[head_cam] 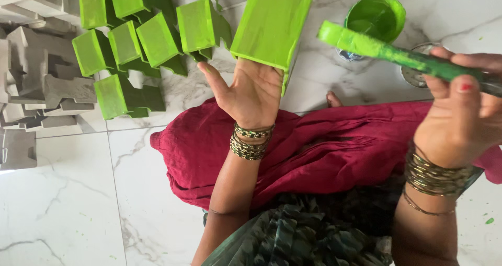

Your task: The person sits on the floor painting small cut craft pieces bright green with a wide brush, dipping the brush into a paint cup and coating each face of a piece, then setting finished pieces with a group of already painted ones. They briefly turn over an unpainted piece and resume brushing its bare surfaces.

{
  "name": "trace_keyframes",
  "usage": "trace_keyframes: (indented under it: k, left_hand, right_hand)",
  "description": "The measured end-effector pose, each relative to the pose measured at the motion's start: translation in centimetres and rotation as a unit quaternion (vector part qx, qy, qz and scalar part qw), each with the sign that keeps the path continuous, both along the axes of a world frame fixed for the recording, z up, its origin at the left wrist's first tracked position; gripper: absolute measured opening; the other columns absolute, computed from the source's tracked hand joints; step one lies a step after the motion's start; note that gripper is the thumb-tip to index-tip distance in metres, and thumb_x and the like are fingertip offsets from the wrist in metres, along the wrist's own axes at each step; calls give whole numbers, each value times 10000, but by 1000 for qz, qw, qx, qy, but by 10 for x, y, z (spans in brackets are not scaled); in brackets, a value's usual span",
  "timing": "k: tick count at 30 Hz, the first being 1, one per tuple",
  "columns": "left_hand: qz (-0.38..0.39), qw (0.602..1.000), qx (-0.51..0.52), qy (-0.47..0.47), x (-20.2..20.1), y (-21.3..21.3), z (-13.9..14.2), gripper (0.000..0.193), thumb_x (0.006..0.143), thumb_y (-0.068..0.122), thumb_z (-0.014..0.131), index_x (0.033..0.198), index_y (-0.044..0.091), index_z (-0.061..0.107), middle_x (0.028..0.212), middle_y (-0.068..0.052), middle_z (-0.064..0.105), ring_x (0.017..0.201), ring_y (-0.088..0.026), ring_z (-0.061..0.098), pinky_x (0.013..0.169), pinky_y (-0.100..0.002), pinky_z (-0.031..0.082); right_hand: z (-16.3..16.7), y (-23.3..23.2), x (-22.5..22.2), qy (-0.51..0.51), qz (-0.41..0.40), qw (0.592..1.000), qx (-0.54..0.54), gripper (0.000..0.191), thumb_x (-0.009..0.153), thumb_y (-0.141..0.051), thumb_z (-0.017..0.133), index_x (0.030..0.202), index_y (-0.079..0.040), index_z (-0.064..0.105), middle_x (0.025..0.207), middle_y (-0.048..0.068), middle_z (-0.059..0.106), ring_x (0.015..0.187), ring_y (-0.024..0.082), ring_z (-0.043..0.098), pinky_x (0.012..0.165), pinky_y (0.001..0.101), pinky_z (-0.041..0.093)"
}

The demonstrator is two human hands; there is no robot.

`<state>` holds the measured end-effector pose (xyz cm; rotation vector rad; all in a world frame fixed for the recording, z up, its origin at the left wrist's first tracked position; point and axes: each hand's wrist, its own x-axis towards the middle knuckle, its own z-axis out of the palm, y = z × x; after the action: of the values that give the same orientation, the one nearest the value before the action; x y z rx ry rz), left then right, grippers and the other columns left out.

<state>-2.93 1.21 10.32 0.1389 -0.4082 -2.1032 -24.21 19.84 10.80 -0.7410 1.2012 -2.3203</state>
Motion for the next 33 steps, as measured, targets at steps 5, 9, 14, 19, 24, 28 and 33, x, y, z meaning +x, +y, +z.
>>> trace_keyframes:
  k: [5, 9, 14, 19, 24, 28, 33]
  left_hand:
    - [-36, 999, -16, 13, 2, 6, 1, 1167, 1000, 879, 328, 1611, -113, 254, 1536, -189, 486, 1305, -263, 561, 1110, -354, 461]
    - [-48, 997, -13, -59, 3, 12, 2, 1214, 904, 877, 326, 1636, -86, 220, 1600, -187, 444, 1380, -285, 542, 1168, -398, 447]
    - [-60, 996, -5, -66, 5, 13, -3, 1210, 954, 881, 288, 1671, -92, 230, 1602, -190, 430, 1399, -278, 521, 1192, -387, 417]
    - [-78, 994, -16, -78, 5, 16, -9, 1162, 983, 872, 286, 1645, -82, 238, 1606, -181, 420, 1381, -267, 495, 1204, -393, 400]
    - [-105, 987, -26, -115, 5, 23, -8, 1183, 934, 873, 277, 1677, -44, 202, 1668, -167, 369, 1469, -270, 445, 1215, -372, 378]
    - [-125, 986, -17, -108, 6, 25, -7, 1184, 930, 876, 260, 1683, -35, 182, 1683, -160, 336, 1473, -278, 424, 1188, -381, 385]
    - [-133, 985, -25, -111, 6, 22, -9, 1188, 929, 882, 251, 1681, -36, 184, 1693, -169, 322, 1466, -288, 425, 1173, -383, 394]
  right_hand:
    - [12, 6, 3, 43, 45, 998, -11, 243, 1140, 27, 630, 1312, 18, 458, 1130, 166, 601, 1017, 326, 721, 906, 387, 692]
    - [5, 1, -3, 117, 39, 992, 15, 181, 1153, 16, 597, 1297, 52, 494, 1166, 164, 598, 1048, 332, 724, 928, 376, 687]
    - [-13, 9, -25, 92, 2, 994, 56, 143, 1219, -8, 518, 1275, 117, 557, 1278, 216, 599, 1169, 371, 686, 1017, 416, 651]
    - [1, 14, -20, -6, 46, 999, 22, 148, 1209, -14, 520, 1278, 112, 558, 1217, 195, 587, 1164, 325, 673, 1074, 418, 639]
    - [21, -16, 2, 117, 75, 990, 27, 236, 1113, -5, 604, 1320, 20, 493, 1143, 182, 629, 1015, 303, 715, 910, 370, 665]
    - [7, -37, -15, 165, 41, 985, 15, 180, 1168, -46, 623, 1313, 8, 531, 1238, 157, 628, 1086, 273, 701, 1000, 404, 693]
    - [-46, -31, -87, 143, -1, 988, 54, 308, 1225, -161, 535, 1402, 84, 592, 1413, 191, 598, 1279, 262, 624, 1164, 391, 553]
